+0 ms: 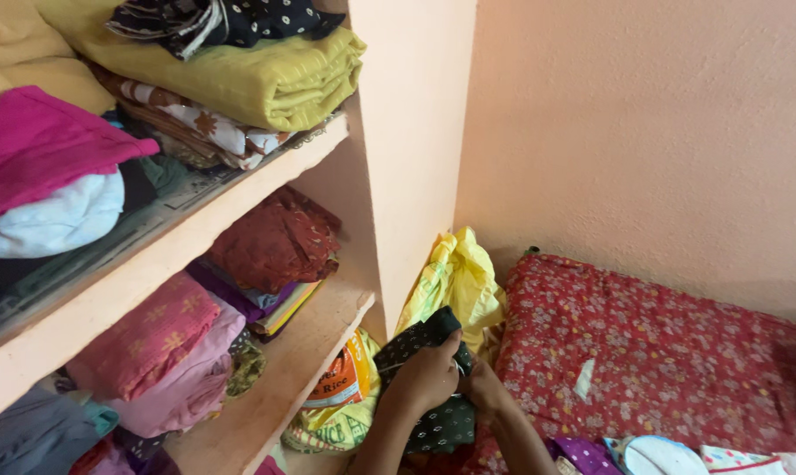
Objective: The person sorts through various articles of clothing, picking them up from a bed and placing them into different stacks on nearby shelves by hand.
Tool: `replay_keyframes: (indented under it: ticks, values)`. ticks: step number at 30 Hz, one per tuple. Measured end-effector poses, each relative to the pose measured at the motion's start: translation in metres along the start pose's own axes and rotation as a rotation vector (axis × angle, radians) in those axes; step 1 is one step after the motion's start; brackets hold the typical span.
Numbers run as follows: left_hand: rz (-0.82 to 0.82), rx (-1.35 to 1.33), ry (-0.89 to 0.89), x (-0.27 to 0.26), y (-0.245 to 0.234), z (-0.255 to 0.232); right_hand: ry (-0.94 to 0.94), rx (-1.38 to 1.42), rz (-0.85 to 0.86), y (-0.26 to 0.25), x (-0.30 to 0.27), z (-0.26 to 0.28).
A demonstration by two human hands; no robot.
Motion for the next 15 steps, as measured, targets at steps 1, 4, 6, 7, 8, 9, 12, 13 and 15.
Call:
replay_keyframes:
  ticks: [1, 4, 6, 7, 8, 9, 12, 13, 15]
  values:
    - [-0.061, 0.042, -0.009, -0.003, -0.013, 0.0, 0.029, -0.009, -0.003, 0.003, -0.001, 0.002]
    - [-0.253, 0.075, -0.036, -0.017, -0.065, -0.002, 0.123, -0.004, -0.106, 0.009, -0.012, 0.018]
    - [-0.249, -0.026, -0.064, -0.025, -0.089, 0.001, 0.114, -0.027, -0.14, 0.016, -0.018, 0.038]
    - [-0.179, -0.124, -0.083, -0.03, -0.091, 0.006, 0.072, -0.057, -0.124, 0.019, -0.016, 0.05]
    - [-0.107, -0.219, -0.098, -0.032, -0.089, 0.009, 0.029, -0.085, -0.11, 0.022, -0.015, 0.057]
    - [-0.158, -0.166, -0.031, -0.032, -0.092, 0.002, 0.01, -0.119, -0.087, 0.025, -0.011, 0.058]
    - [-0.24, -0.025, 0.102, -0.027, -0.081, -0.015, -0.056, -0.263, -0.058, 0.021, 0.004, 0.054]
    - [-0.226, 0.007, 0.096, -0.025, -0.073, -0.015, -0.082, -0.339, -0.071, 0.019, 0.008, 0.051]
    - [-0.116, 0.058, 0.047, -0.019, -0.054, -0.015, -0.138, -0.376, -0.076, 0.02, 0.011, 0.045]
Point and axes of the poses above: each hand's wrist, its own x-axis towards the middle knuckle, its own y-axis out of the palm, z = x × y, the point moved 9 cm from there along x, towards the middle knuckle, and after that the axes turned 4 degrees about -y, right-handed, at the moved point
